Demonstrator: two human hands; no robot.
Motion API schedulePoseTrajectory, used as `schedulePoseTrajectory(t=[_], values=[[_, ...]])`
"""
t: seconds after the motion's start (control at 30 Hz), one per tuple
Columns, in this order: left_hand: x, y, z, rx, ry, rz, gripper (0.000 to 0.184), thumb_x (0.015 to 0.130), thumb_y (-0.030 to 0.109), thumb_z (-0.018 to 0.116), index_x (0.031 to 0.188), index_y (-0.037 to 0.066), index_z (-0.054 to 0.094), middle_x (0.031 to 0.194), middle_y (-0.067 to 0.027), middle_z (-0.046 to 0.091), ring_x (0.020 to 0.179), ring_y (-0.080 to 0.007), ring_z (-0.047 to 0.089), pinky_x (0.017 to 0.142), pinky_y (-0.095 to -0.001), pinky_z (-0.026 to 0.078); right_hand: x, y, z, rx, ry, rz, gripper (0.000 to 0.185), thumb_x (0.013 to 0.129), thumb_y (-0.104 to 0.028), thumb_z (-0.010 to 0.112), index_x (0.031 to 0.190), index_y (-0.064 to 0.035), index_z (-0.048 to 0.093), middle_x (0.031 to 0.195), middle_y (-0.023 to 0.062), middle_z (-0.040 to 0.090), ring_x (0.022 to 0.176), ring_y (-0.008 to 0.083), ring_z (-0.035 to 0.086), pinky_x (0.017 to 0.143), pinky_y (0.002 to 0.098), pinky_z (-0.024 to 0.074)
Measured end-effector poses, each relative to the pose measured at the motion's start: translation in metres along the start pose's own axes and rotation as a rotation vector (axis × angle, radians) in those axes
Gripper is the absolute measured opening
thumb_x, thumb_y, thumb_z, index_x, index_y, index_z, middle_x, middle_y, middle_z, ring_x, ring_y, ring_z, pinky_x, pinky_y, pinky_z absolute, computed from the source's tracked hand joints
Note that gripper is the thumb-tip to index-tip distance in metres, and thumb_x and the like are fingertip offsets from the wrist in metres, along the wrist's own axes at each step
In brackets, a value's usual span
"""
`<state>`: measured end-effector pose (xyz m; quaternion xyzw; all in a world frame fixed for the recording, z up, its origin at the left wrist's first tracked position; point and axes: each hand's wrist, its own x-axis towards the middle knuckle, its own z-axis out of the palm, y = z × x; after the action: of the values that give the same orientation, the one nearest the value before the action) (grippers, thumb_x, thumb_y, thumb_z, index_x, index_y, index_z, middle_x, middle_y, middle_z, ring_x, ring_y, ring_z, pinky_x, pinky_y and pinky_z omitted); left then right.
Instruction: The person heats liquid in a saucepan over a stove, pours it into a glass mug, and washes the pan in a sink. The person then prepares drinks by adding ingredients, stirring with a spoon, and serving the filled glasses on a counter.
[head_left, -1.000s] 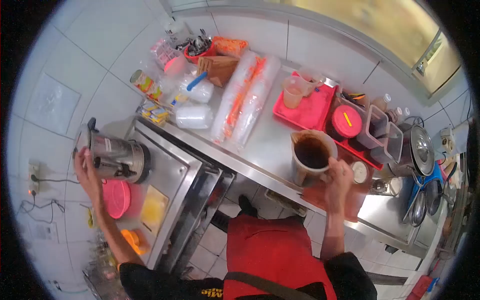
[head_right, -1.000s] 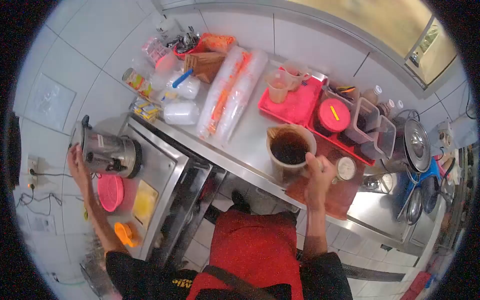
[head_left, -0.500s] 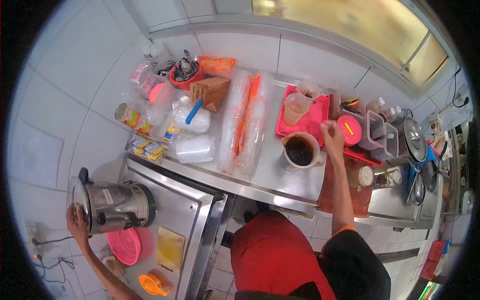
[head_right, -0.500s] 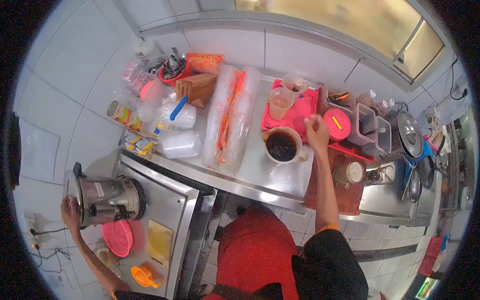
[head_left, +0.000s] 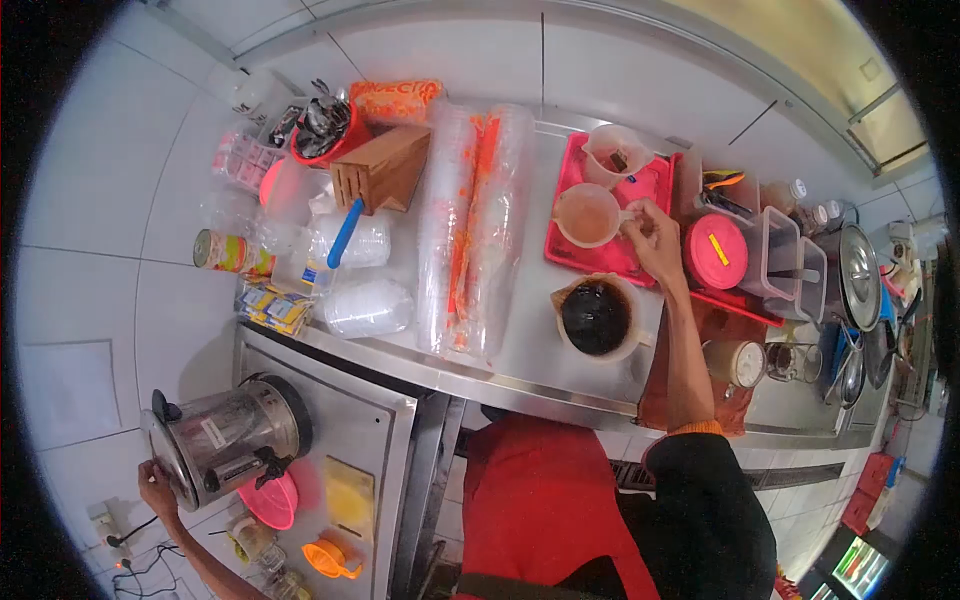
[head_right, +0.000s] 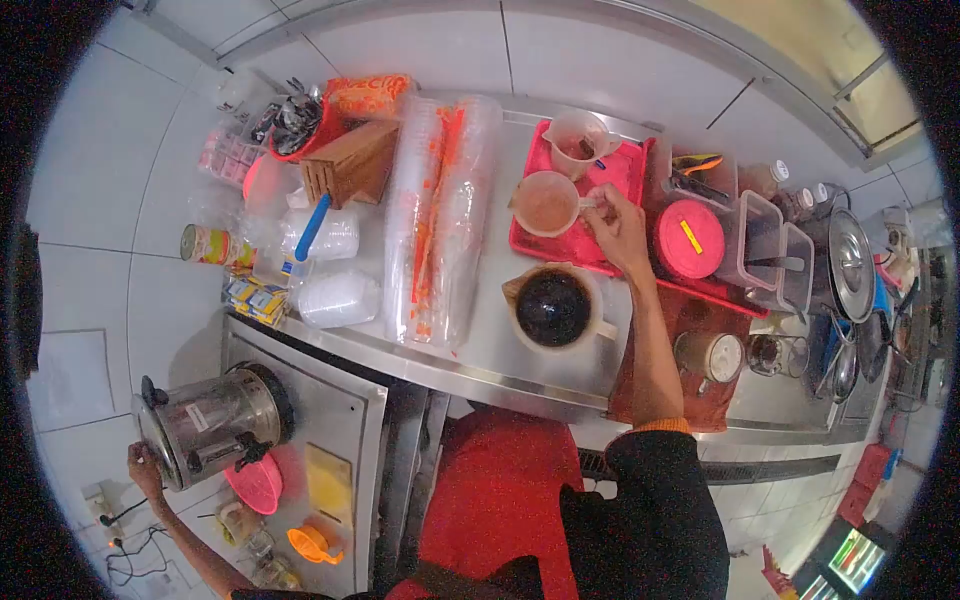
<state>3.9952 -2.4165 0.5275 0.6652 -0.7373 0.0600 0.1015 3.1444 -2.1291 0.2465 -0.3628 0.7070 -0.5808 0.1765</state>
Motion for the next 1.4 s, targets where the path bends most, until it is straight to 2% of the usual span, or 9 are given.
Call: schedulePoseTrajectory(t=[0.2, 0.47, 0.77, 0.93, 1.0, 1.03, 1.13, 1.3, 1.4], values=[[0.017, -0.058, 0.009, -0.117, -0.035, 0.007, 0.009, 0.09, 0.005, 0.052, 0.095, -0.001, 0.057, 0.083, -0.0135, 0.06, 0.076, -0.024, 0.057, 0.07, -0.0365, 0.046, -0.024, -0.04, -0.033, -0.147, 0.138, -0.083, 0.009, 0.086, -0.002, 0.061, 0.095, -0.002, 0.061, 0.076, 0.0019, 0.063, 0.067, 0.0045, 0.057, 0.059, 0.0213, 0.0453], [0.012, -0.016, -0.005, 0.181, -0.018, 0.273, 0.01, 0.093, 0.007, 0.047, 0.092, -0.003, 0.049, 0.082, -0.0179, 0.052, 0.078, -0.0353, 0.05, 0.071, -0.0439, 0.04, -0.06, -0.139, -0.062, -0.076, 0.281, -0.258, 0.018, 0.08, 0.007, 0.06, 0.096, 0.0004, 0.062, 0.087, 0.003, 0.064, 0.077, 0.0055, 0.057, 0.065, 0.0192, 0.0443], [0.025, -0.047, -0.027, 0.19, 0.089, 0.362, 0.013, 0.095, 0.01, 0.048, 0.092, -0.002, 0.052, 0.082, -0.0177, 0.053, 0.074, -0.0318, 0.051, 0.068, -0.0375, 0.041, -0.104, -0.235, -0.026, -0.211, 0.402, -0.563, 0.016, 0.077, 0.006, 0.063, 0.093, 0.0028, 0.062, 0.084, 0.0091, 0.065, 0.068, 0.0111, 0.059, 0.061, 0.022, 0.0455], [0.01, -0.077, -0.065, 0.144, 0.108, 0.156, 0.026, 0.098, 0.022, 0.048, 0.1, -0.002, 0.055, 0.085, -0.0142, 0.057, 0.075, -0.0239, 0.052, 0.071, -0.0348, 0.042, -0.124, -0.292, 0.009, 0.068, 0.185, -0.801, 0.023, 0.078, -0.003, 0.07, 0.094, 0.0067, 0.057, 0.081, 0.0155, 0.065, 0.069, 0.0259, 0.065, 0.066, 0.0351, 0.0535], [-0.009, -0.088, -0.088, 0.201, 0.071, 0.061, 0.032, 0.1, 0.028, 0.046, 0.104, -0.002, 0.056, 0.092, -0.0144, 0.06, 0.082, -0.0228, 0.055, 0.076, -0.0341, 0.044, -0.114, -0.318, 0.003, 0.139, -0.659, -0.762, 0.047, 0.08, -0.028, 0.074, 0.11, -0.0021, 0.047, 0.083, 0.0176, 0.059, 0.075, 0.0233, 0.062, 0.066, 0.0349, 0.0554], [-0.023, -0.09, -0.097, 0.205, 0.071, 0.041, 0.035, 0.1, 0.03, 0.045, 0.106, -0.002, 0.057, 0.096, -0.0147, 0.062, 0.087, -0.0229, 0.057, 0.079, -0.0343, 0.044, -0.119, -0.339, 0.006, 0.17, -0.704, -0.764, 0.047, 0.08, -0.028, 0.074, 0.11, -0.0021, 0.047, 0.083, 0.0176, 0.059, 0.075, 0.0233, 0.062, 0.066, 0.0349, 0.0554], [-0.095, -0.071, -0.11, 0.147, 0.31, 0.1, 0.032, 0.101, 0.029, 0.045, 0.105, -0.001, 0.056, 0.088, -0.0078, 0.056, 0.081, -0.0165, 0.051, 0.077, -0.0283, 0.043, -0.133, -0.408, 0.016, -0.158, -1.058, -0.093, 0.034, 0.089, -0.005, 0.059, 0.12, -0.016, 0.051, 0.122, 0.0223, 0.055, 0.108, 0.0325, 0.06, 0.087, 0.0428, 0.0519], [-0.236, -0.024, -0.141, 0.21, 0.235, -0.185, 0.029, 0.1, 0.026, 0.047, 0.102, -0.001, 0.056, 0.086, -0.0037, 0.056, 0.079, -0.0116, 0.05, 0.075, -0.0221, 0.041, -0.152, -0.374, 0.098, 0.114, -0.817, -0.624, 0.025, 0.081, -0.007, 0.065, 0.104, -0.0083, 0.057, 0.105, 0.0189, 0.061, 0.09, 0.0284, 0.063, 0.076, 0.0388, 0.0523], [-0.332, 0.005, -0.139, 0.185, 0.27, -0.347, 0.023, 0.099, 0.022, 0.049, 0.103, 0.001, 0.058, 0.086, -0.0043, 0.059, 0.079, -0.0113, 0.051, 0.074, -0.0236, 0.043, -0.175, -0.343, 0.156, 0.22, -0.579, -0.7, 0.021, 0.076, -0.009, 0.069, 0.095, -0.0037, 0.061, 0.095, 0.0168, 0.064, 0.079, 0.0259, 0.064, 0.07, 0.0363, 0.0525]])
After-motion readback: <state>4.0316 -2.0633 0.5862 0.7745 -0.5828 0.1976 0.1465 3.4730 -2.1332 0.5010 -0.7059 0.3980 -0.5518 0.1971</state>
